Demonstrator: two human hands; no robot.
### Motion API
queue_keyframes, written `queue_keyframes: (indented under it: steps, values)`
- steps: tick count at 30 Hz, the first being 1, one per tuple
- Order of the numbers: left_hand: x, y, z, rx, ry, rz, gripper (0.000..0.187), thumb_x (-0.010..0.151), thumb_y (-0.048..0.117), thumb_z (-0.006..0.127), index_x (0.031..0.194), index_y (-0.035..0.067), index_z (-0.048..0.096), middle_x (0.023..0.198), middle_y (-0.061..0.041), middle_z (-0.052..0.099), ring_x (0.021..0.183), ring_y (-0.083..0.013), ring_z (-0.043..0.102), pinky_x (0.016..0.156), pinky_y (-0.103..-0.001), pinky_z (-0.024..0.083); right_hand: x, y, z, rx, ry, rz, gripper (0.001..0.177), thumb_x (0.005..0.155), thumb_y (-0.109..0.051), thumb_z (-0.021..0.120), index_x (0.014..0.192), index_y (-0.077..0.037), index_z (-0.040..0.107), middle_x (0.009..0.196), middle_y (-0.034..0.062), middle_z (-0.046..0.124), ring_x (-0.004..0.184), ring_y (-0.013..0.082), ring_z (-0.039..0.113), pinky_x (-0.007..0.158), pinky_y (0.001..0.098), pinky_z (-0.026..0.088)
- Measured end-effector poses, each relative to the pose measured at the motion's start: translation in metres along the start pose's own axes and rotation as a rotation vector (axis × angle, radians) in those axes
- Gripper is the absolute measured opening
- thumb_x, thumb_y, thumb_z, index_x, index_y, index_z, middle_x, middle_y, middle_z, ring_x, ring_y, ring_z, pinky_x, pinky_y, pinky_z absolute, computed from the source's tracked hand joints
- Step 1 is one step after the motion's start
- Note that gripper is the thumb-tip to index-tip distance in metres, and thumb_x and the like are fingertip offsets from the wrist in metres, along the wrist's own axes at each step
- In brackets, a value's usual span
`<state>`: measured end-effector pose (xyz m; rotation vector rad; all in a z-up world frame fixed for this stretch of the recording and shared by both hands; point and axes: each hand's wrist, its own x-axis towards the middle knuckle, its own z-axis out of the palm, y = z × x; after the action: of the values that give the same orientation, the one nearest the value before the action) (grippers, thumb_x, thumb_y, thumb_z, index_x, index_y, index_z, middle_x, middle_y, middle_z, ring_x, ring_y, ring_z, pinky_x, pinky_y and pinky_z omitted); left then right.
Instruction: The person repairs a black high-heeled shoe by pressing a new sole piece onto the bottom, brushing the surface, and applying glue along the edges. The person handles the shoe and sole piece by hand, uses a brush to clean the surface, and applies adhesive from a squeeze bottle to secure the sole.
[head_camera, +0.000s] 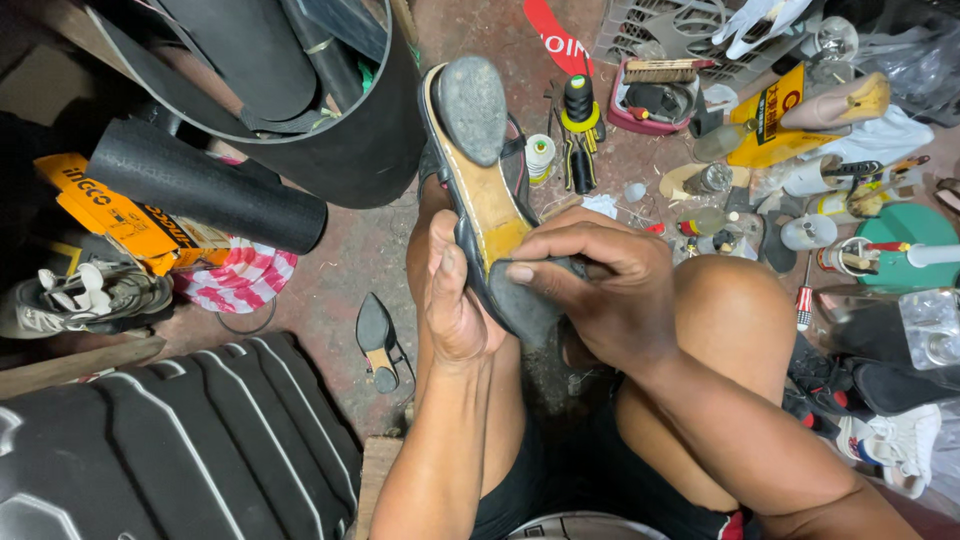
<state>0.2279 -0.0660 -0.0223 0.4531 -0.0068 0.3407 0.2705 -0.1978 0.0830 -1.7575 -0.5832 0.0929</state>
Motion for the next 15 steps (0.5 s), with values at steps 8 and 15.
queue_keyframes:
  steps: [8,15]
  values:
    - [-0.003,0.0005,0.0033,-0.008,-0.044,-0.009,0.031,0.103,0.031,0.073,0.116,0.009,0.055,0.127,-0.011,0.063,0.12,-0.0196,0.06,0.11,-0.037,0.046,0.001,0.0016,0.0003,0.004,0.014,0.026,0.016,0.083,0.0,0.084,0.096,-0.002,0.075,0.093,0.0072,0.075,0.087,0.0132,0.07,0.079,0.0253,0.054]
    - [-0.0048,0.003,0.0033,-0.02,-0.06,-0.011,0.028,0.104,0.029,0.076,0.105,0.009,0.056,0.12,-0.013,0.066,0.115,-0.0196,0.062,0.106,-0.035,0.047,-0.0021,0.001,0.0038,0.023,0.019,0.041,0.017,0.083,-0.001,0.084,0.097,-0.002,0.075,0.094,0.0071,0.074,0.086,0.0126,0.07,0.078,0.0254,0.054]
